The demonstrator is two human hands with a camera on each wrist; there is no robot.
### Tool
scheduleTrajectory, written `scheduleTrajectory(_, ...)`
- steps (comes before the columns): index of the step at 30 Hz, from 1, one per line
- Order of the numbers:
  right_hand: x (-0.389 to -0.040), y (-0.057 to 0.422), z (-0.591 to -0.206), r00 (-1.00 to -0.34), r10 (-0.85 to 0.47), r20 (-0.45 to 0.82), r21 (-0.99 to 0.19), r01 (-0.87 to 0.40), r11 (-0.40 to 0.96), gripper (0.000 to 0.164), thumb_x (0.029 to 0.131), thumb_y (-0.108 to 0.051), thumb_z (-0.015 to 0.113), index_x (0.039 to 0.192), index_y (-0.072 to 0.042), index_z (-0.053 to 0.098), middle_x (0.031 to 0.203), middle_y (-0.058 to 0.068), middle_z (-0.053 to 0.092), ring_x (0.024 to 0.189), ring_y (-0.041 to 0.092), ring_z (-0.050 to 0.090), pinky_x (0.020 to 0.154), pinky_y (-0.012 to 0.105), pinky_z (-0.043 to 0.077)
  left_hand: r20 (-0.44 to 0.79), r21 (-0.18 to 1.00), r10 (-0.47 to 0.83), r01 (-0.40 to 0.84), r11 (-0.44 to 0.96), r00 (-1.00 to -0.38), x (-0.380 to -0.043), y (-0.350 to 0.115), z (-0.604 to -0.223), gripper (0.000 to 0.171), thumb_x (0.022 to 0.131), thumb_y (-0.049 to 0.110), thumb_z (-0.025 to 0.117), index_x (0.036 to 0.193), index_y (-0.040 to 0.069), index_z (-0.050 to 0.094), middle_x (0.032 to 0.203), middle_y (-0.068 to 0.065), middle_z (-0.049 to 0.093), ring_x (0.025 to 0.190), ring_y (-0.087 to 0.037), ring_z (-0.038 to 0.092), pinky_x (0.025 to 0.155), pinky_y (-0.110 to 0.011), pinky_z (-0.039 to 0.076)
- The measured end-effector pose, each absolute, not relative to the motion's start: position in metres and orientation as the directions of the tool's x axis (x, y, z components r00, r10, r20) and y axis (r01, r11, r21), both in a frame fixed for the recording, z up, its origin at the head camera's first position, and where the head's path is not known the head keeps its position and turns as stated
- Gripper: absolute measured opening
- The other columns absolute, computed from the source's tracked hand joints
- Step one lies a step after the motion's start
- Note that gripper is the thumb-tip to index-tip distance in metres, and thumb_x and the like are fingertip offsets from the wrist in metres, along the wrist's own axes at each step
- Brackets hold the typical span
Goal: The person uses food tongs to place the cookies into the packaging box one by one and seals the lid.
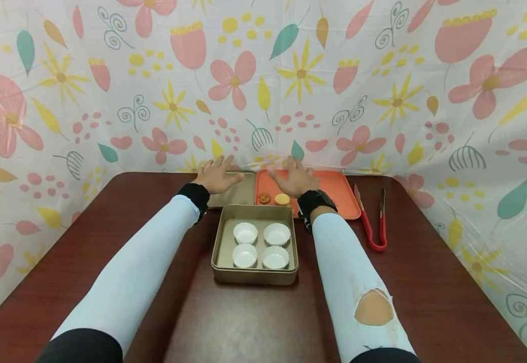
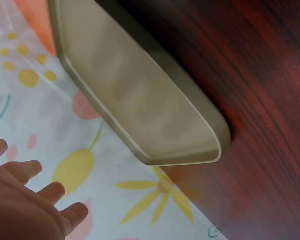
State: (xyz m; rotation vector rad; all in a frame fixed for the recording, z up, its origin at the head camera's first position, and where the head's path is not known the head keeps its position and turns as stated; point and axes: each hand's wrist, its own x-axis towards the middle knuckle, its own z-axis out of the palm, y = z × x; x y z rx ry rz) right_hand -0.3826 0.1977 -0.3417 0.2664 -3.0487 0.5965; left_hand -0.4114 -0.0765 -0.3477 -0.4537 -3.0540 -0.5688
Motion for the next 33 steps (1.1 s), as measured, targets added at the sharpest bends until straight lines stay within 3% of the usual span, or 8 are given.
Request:
scheduleTrajectory(3,-0.381,0.202,-0.342,-0.976,-0.204,0.079,-0.474,-0.217,0.853,0.099,0.099,-0.077,0.024,0.164,-0.007,0.0,0.169,0.022,0.01,0.152,0.05,0.009,0.12,0.071,0.013,0.062,0.392,0.312,0.31,0.866,-0.948,-0.407,-0.079,-0.344,0.087,0.1,0.07,0.042,0.166,0.025,0.009,0.171,-0.013,0.012,0.149,-0.046,0.014,0.12,-0.066,0.014)
scheduleTrajectory(6,-0.38,0.209,-0.343,-0.964,-0.246,0.096,-0.58,-0.255,0.773,0.096,0.101,-0.074,0.028,0.164,-0.009,-0.002,0.17,0.02,0.009,0.155,0.04,0.008,0.124,0.065,0.012,0.083,0.459,0.357,0.353,0.815,-0.931,-0.403,-0.081,-0.34,0.087,0.101,0.07,0.04,0.166,0.023,0.007,0.166,-0.009,0.03,0.15,-0.042,0.016,0.119,-0.064,0.018)
scheduleTrajectory(11,-0.376,0.218,-0.348,-0.952,-0.284,0.112,-0.683,-0.281,0.674,0.082,0.106,-0.064,0.032,0.165,-0.017,0.0,0.17,0.017,0.012,0.155,0.038,0.013,0.123,0.063,0.018,0.119,0.586,0.432,0.415,0.696,-0.894,-0.395,-0.085,-0.335,0.084,0.103,0.065,0.039,0.166,0.02,0.007,0.151,-0.007,0.054,0.154,-0.028,0.02,0.124,-0.06,0.007)
scheduleTrajectory(17,-0.365,0.225,-0.356,-0.942,-0.317,0.113,-0.746,-0.291,0.599,0.08,0.105,-0.066,0.03,0.165,-0.019,0.007,0.17,0.013,0.015,0.156,0.033,0.013,0.124,0.061,0.02,0.092,0.721,0.482,0.393,0.571,-0.871,-0.389,-0.096,-0.346,0.082,0.104,0.066,0.038,0.166,0.023,0.006,0.161,-0.009,0.04,0.151,-0.029,0.03,0.126,-0.052,0.018)
scheduleTrajectory(20,-0.36,0.227,-0.359,-0.929,-0.354,0.104,-0.779,-0.297,0.551,0.079,0.106,-0.064,0.029,0.165,-0.016,0.009,0.171,0.008,0.009,0.157,0.029,0.008,0.125,0.059,0.017,0.039,0.79,0.527,0.349,0.504,-0.849,-0.385,-0.102,-0.353,0.081,0.103,0.067,0.036,0.165,0.029,0.002,0.168,-0.004,0.026,0.153,-0.027,0.026,0.125,-0.049,0.024)
scheduleTrajectory(24,-0.355,0.228,-0.365,-0.912,-0.402,0.084,-0.831,-0.286,0.477,0.074,0.109,-0.058,0.028,0.165,-0.014,0.01,0.169,0.014,0.017,0.155,0.033,0.016,0.12,0.065,0.026,0.006,0.843,0.586,0.319,0.432,-0.81,-0.378,-0.107,-0.359,0.079,0.105,0.065,0.034,0.165,0.026,0.001,0.172,-0.001,0.01,0.156,-0.022,0.014,0.127,-0.049,0.019)
scheduleTrajectory(29,-0.351,0.227,-0.371,-0.901,-0.423,0.099,-0.839,-0.304,0.451,0.066,0.111,-0.052,0.029,0.164,-0.013,0.023,0.156,0.021,0.039,0.134,0.046,0.037,0.103,0.065,0.041,-0.024,0.863,0.614,0.294,0.411,-0.789,-0.37,-0.111,-0.363,0.072,0.109,0.055,0.035,0.165,0.012,0.018,0.169,-0.009,0.02,0.155,-0.027,0.017,0.126,-0.05,0.021)
scheduleTrajectory(33,-0.347,0.225,-0.373,-0.895,-0.432,0.106,-0.834,-0.317,0.451,0.059,0.111,-0.047,0.037,0.157,-0.01,0.04,0.147,0.022,0.049,0.114,0.044,0.042,0.084,0.05,0.046,-0.058,0.879,0.628,0.259,0.401,-0.776,-0.369,-0.113,-0.365,0.062,0.111,0.047,0.035,0.159,0.007,0.032,0.159,-0.022,0.035,0.145,-0.042,0.032,0.118,-0.058,0.035)
